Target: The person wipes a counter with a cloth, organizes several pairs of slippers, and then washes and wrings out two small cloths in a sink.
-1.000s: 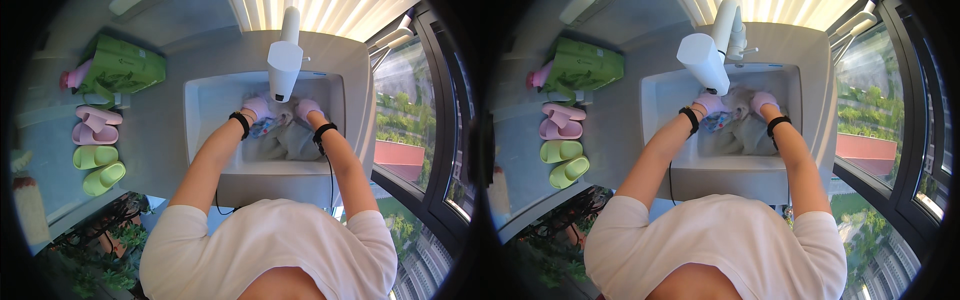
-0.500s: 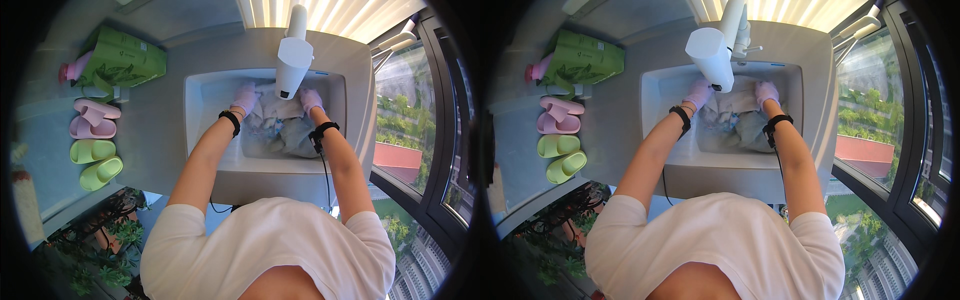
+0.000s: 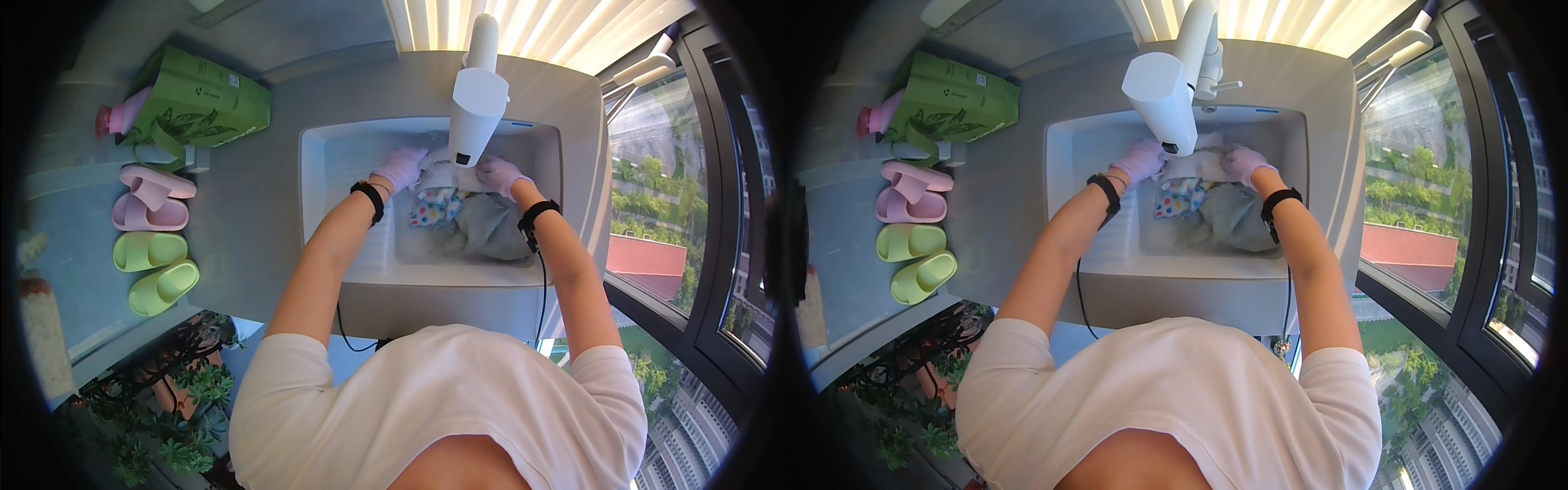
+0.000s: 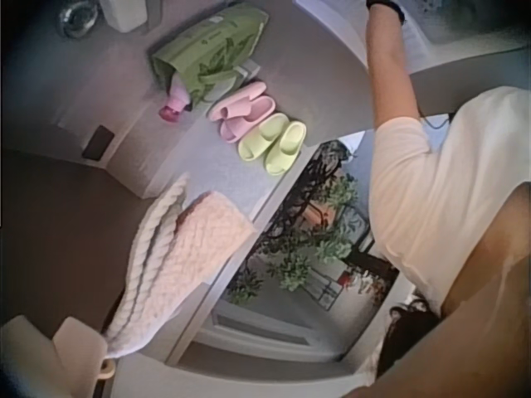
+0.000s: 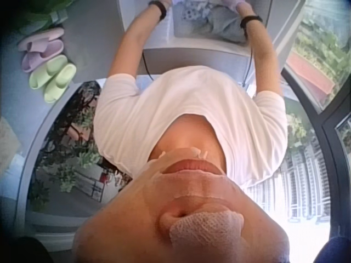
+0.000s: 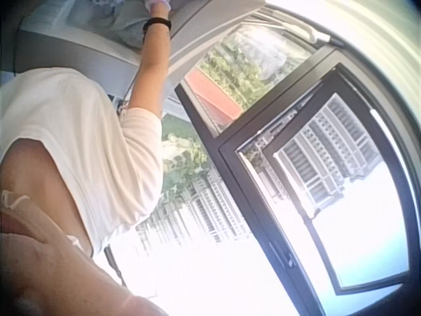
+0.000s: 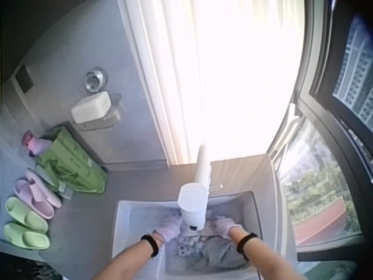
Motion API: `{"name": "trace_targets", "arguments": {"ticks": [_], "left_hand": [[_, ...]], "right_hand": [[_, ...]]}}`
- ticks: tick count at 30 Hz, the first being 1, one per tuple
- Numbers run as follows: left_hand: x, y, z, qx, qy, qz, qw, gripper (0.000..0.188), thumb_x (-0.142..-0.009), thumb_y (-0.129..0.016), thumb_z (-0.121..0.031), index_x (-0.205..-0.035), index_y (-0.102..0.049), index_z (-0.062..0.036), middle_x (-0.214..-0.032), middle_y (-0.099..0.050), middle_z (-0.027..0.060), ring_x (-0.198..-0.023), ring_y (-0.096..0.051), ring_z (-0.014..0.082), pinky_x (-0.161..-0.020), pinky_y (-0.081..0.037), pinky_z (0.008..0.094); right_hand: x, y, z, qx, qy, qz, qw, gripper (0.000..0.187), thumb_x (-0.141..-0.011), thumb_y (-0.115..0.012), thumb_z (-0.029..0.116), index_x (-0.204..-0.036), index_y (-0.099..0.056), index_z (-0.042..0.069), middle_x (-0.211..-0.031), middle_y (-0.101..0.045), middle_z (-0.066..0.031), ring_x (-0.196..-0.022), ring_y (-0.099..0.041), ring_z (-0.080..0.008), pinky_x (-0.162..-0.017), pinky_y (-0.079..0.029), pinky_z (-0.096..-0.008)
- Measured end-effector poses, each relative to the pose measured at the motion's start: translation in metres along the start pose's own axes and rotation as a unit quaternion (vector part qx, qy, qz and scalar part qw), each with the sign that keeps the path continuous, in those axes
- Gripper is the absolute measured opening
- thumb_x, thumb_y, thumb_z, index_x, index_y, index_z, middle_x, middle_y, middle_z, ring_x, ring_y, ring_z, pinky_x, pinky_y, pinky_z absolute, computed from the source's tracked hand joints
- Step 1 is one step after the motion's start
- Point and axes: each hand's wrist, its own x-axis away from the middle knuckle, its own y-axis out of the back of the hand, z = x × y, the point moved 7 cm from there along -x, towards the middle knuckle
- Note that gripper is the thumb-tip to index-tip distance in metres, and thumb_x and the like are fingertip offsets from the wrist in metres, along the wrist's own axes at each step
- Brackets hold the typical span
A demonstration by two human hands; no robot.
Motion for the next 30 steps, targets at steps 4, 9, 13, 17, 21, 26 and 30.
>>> {"name": "trace_targets", "arguments": {"ticks": [4, 9, 13, 17, 21, 26, 30], "left_hand": [[-0.013, -0.006, 0.073, 0.183, 0.061, -0.081, 0.978, 0.047, -0.075, -0.061, -0.021, -0.119, -0.054, -0.0050, -0.115, -0.057, 0.0181, -0.111, -0.052, 0.0343, -0.094, -0.042, 0.0413], [0.013, 0.020, 0.015, 0.049, 0.072, -0.082, 0.993, 0.062, -0.073, -0.065, -0.033, -0.128, -0.046, -0.0112, -0.125, -0.052, 0.0156, -0.120, -0.045, 0.0356, -0.101, -0.034, 0.0477], [0.024, 0.010, -0.002, -0.044, 0.016, -0.043, 0.998, 0.062, -0.071, -0.066, -0.034, -0.125, -0.048, -0.0107, -0.118, -0.056, 0.0171, -0.117, -0.048, 0.0344, -0.103, -0.027, 0.0539], [-0.001, -0.032, 0.014, -0.092, 0.056, 0.076, 0.991, 0.052, -0.074, -0.062, -0.024, -0.122, -0.050, -0.0106, -0.110, -0.062, 0.0149, -0.108, -0.055, 0.0317, -0.102, -0.025, 0.0563], [0.018, 0.011, -0.012, 0.081, 0.033, 0.063, 0.994, 0.047, -0.074, -0.054, -0.011, -0.121, -0.055, -0.0069, -0.105, -0.064, 0.0143, -0.098, -0.060, 0.0267, -0.094, -0.038, 0.0424], [0.057, 0.066, -0.024, 0.578, -0.016, 0.085, 0.811, 0.055, -0.065, -0.044, -0.002, -0.118, -0.057, 0.0050, -0.104, -0.063, 0.0129, -0.095, -0.058, 0.0196, -0.081, -0.045, 0.0250], [0.104, 0.119, -0.037, 0.663, -0.061, 0.077, 0.742, 0.059, -0.061, -0.042, 0.000, -0.118, -0.055, 0.0083, -0.104, -0.061, 0.0113, -0.097, -0.057, 0.0183, -0.084, -0.045, 0.0254]], "right_hand": [[0.014, 0.042, -0.022, -0.209, -0.265, -0.081, 0.938, 0.032, -0.084, -0.048, 0.026, -0.100, -0.066, 0.005, -0.122, -0.053, -0.0152, -0.111, -0.051, -0.0321, -0.093, -0.043, -0.0386], [0.007, 0.058, 0.013, 0.063, -0.160, -0.155, 0.973, 0.051, -0.079, -0.059, 0.029, -0.125, -0.051, 0.010, -0.130, -0.045, -0.0139, -0.124, -0.037, -0.0344, -0.101, -0.035, -0.0441], [0.021, 0.026, 0.025, 0.176, -0.095, -0.072, 0.977, 0.060, -0.083, -0.058, 0.036, -0.135, -0.040, 0.012, -0.141, -0.033, -0.0121, -0.130, -0.030, -0.0314, -0.104, -0.027, -0.0542], [0.006, 0.011, 0.020, 0.260, -0.184, 0.037, 0.947, 0.063, -0.079, -0.061, 0.039, -0.133, -0.042, 0.011, -0.139, -0.036, -0.0117, -0.129, -0.032, -0.0299, -0.103, -0.028, -0.0487], [-0.001, 0.013, 0.017, 0.244, -0.215, 0.104, 0.940, 0.074, -0.073, -0.068, 0.043, -0.134, -0.042, 0.010, -0.137, -0.038, -0.0119, -0.127, -0.035, -0.0302, -0.103, -0.030, -0.0440], [0.011, 0.045, 0.073, -0.042, 0.012, -0.065, 0.997, 0.067, -0.068, -0.072, 0.028, -0.127, -0.048, 0.009, -0.132, -0.044, -0.0116, -0.121, -0.042, -0.0341, -0.102, -0.033, -0.0391], [0.026, 0.070, 0.137, -0.262, 0.204, -0.179, 0.926, 0.055, -0.065, -0.072, 0.011, -0.118, -0.055, 0.010, -0.118, -0.055, -0.0104, -0.109, -0.052, -0.0257, -0.096, -0.040, -0.0343]]}}
